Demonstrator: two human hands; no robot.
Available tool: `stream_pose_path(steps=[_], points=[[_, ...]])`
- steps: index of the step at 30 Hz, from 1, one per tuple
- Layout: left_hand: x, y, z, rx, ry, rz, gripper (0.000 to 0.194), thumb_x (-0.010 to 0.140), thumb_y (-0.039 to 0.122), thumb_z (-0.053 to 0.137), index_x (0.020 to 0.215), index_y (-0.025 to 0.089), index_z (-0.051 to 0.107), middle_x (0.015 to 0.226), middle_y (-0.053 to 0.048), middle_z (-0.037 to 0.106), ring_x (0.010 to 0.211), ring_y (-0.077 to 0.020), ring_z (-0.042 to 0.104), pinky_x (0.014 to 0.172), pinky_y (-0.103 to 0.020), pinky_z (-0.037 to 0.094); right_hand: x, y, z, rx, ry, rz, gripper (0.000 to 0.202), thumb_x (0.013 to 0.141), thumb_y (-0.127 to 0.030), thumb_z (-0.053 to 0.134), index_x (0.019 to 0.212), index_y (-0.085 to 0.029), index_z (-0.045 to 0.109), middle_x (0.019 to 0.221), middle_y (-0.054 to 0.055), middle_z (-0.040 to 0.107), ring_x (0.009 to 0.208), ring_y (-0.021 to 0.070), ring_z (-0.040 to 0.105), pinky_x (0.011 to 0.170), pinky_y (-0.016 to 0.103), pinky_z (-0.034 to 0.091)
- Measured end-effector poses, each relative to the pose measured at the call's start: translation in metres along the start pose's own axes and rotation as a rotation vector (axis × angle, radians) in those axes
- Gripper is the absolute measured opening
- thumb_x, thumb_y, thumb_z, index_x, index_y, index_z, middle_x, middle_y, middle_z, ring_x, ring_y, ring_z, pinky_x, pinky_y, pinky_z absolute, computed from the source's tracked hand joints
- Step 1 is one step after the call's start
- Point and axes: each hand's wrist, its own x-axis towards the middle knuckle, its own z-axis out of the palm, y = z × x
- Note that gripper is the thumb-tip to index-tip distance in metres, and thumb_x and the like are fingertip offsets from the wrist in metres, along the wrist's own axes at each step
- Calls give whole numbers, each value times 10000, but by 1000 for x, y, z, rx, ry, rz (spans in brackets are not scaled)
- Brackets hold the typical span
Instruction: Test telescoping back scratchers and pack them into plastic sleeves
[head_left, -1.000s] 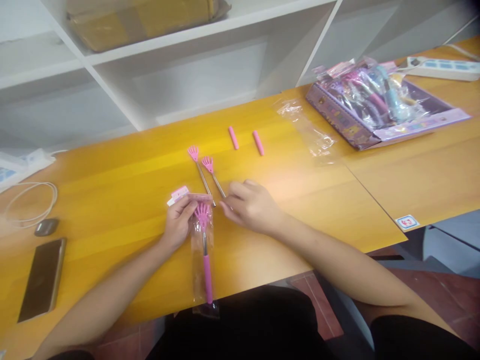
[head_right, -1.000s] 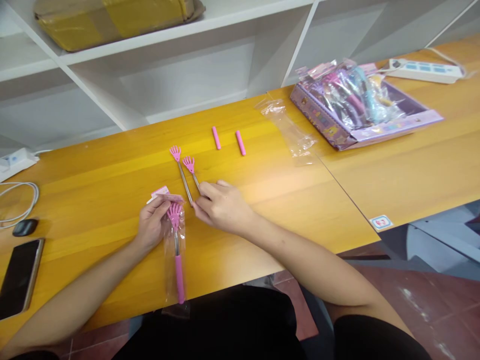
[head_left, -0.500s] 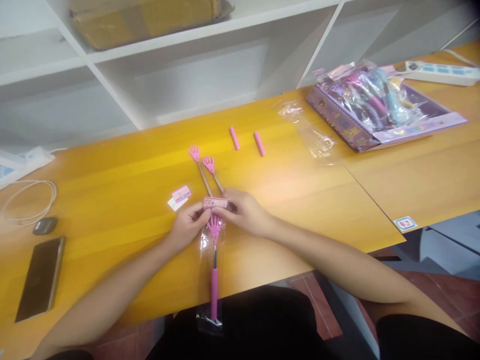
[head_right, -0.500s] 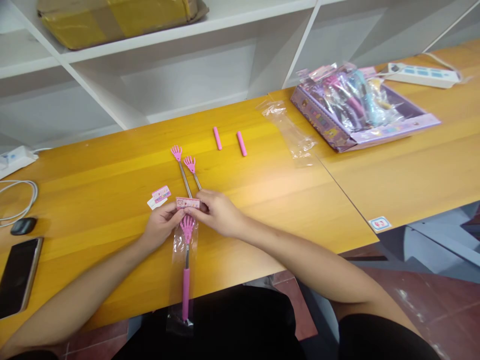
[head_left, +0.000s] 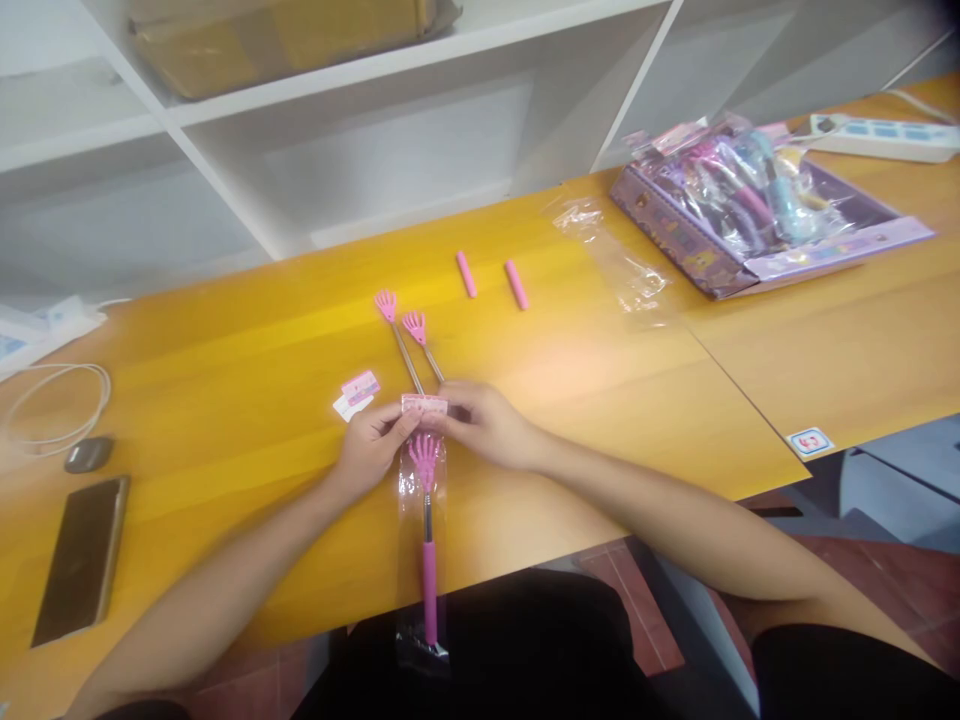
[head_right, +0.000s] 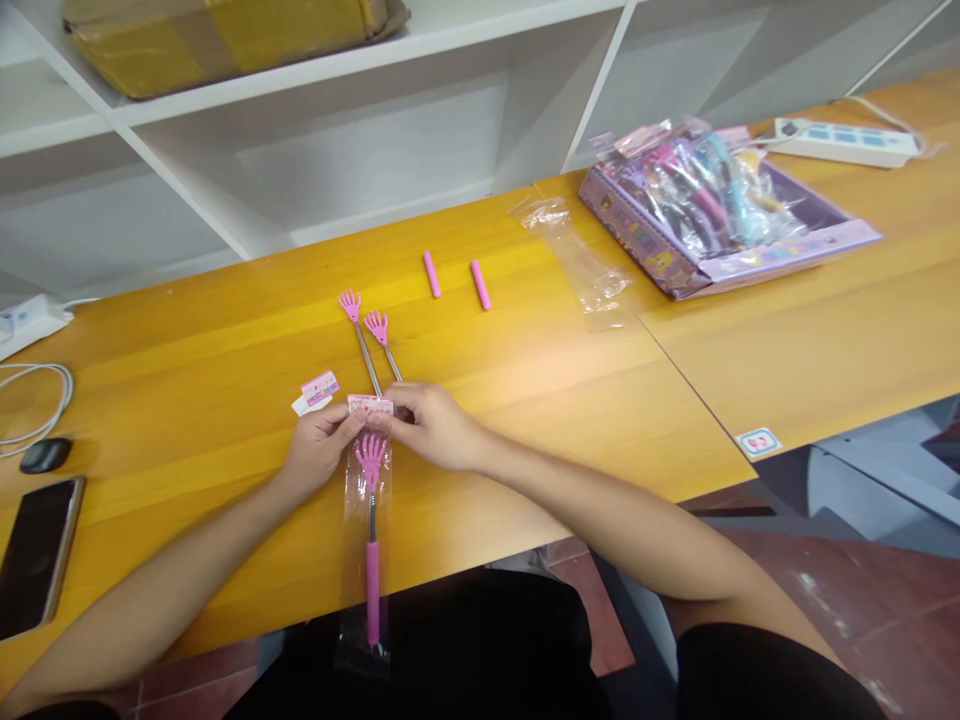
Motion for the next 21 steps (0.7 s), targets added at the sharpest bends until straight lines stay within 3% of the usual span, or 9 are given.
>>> stream_pose_path(steps=[7, 13, 16, 18, 21], points=[[2, 4, 0, -32, -2, 27, 429, 1037, 539, 640, 1124, 170, 840, 960, -58, 812, 866, -205, 713, 812, -294, 539, 4, 1, -7, 36, -54, 35, 369, 1083, -475, 634, 870, -176, 672, 833, 12, 620, 756, 159, 549, 707, 276, 431], [4, 3, -1, -76, 25, 15, 419, 1038, 538, 643, 1028, 164, 832, 956, -61, 804, 850, -192, 711, 795, -285, 543, 7, 0, -15, 16, -85, 50, 373, 1105, -474, 578, 914, -172, 685, 870, 31, 640, 794, 173, 561, 745, 288, 452], [5, -3, -4, -114, 12, -50, 430, 1026, 555, 657, 916, 160, 786, 739, -27, 726, 635, -138, 644, 621, -244, 493, 8, 2, -17, 6, -75, 60, 376, 1087, -484, 590, 884, -176, 662, 848, 23, 634, 774, 165, 563, 725, 279, 452], [7, -5, -5, -176, -31, -110, 456, 1015, 574, 667, 842, 158, 738, 582, 14, 615, 461, -95, 527, 480, -216, 386, 9, 2, -17, 13, -39, 65, 353, 1065, -474, 608, 871, -180, 639, 808, 8, 618, 726, 150, 560, 680, 265, 447], [10, -3, -5, -342, 20, -163, 458, 951, 586, 750, 806, 153, 711, 529, 31, 562, 381, -74, 466, 382, -195, 276, 9, -6, -15, 75, 48, 121, 314, 1076, -471, 558, 933, -195, 606, 707, -39, 567, 575, 120, 530, 570, 244, 419]])
